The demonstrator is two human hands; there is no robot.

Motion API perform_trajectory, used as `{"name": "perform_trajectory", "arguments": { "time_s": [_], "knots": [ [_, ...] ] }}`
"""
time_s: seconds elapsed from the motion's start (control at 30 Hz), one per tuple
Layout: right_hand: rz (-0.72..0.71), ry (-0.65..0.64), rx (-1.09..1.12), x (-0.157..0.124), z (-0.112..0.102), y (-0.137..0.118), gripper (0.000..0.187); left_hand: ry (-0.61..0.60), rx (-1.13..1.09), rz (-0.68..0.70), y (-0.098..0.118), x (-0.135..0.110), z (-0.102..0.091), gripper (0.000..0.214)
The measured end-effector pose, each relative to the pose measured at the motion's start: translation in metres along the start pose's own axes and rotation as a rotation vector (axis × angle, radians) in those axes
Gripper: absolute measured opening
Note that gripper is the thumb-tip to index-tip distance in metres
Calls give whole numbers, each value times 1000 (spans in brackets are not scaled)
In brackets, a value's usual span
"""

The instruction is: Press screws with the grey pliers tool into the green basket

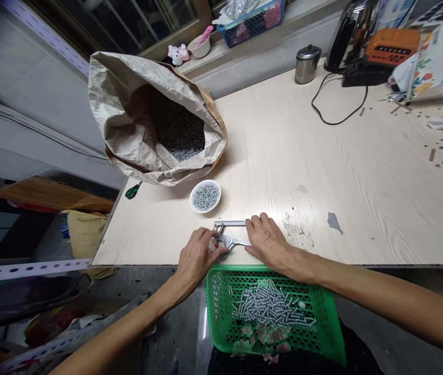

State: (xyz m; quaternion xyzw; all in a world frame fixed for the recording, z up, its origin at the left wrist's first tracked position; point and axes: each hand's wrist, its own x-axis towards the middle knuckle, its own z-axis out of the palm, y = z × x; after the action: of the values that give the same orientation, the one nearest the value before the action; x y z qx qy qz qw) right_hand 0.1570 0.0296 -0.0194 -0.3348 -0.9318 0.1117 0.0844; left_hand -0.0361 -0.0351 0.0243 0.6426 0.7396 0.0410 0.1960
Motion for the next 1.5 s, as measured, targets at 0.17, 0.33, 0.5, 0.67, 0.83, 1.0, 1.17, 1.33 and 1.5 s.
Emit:
{"name": "perform_trajectory", "arguments": {
  "time_s": [0.17,0.33,0.5,0.67,0.83,1.0,1.17,1.33,1.5],
  "knots": [
    [-57,-10,65,24,-6,8,49,-35,153,454,9,36,7,59],
    [-84,4,49,27,-3,20,44,-144,216,523,6,59,2,53],
    [-135,-32,16,38,2,25,12,-100,276,432,15,57,11,22],
    [-160,-75,46,46,-7,32,7,8,175,369,16,50,19,23],
    [-174,-34,78,28,-17,53,49,283,-84,261,-4,16,11,31],
    [-165,29,116,5,-15,69,41,194,-190,-65,-19,-10,7,26],
    [-170,49,171,1,-9,59,31,93,-148,-162,3,9,11,28],
    [-135,76,108,2,-5,50,14,-170,-82,-237,17,38,7,28],
    [-42,79,-25,7,-2,47,12,-205,15,-188,20,40,-3,23]
  ]
}}
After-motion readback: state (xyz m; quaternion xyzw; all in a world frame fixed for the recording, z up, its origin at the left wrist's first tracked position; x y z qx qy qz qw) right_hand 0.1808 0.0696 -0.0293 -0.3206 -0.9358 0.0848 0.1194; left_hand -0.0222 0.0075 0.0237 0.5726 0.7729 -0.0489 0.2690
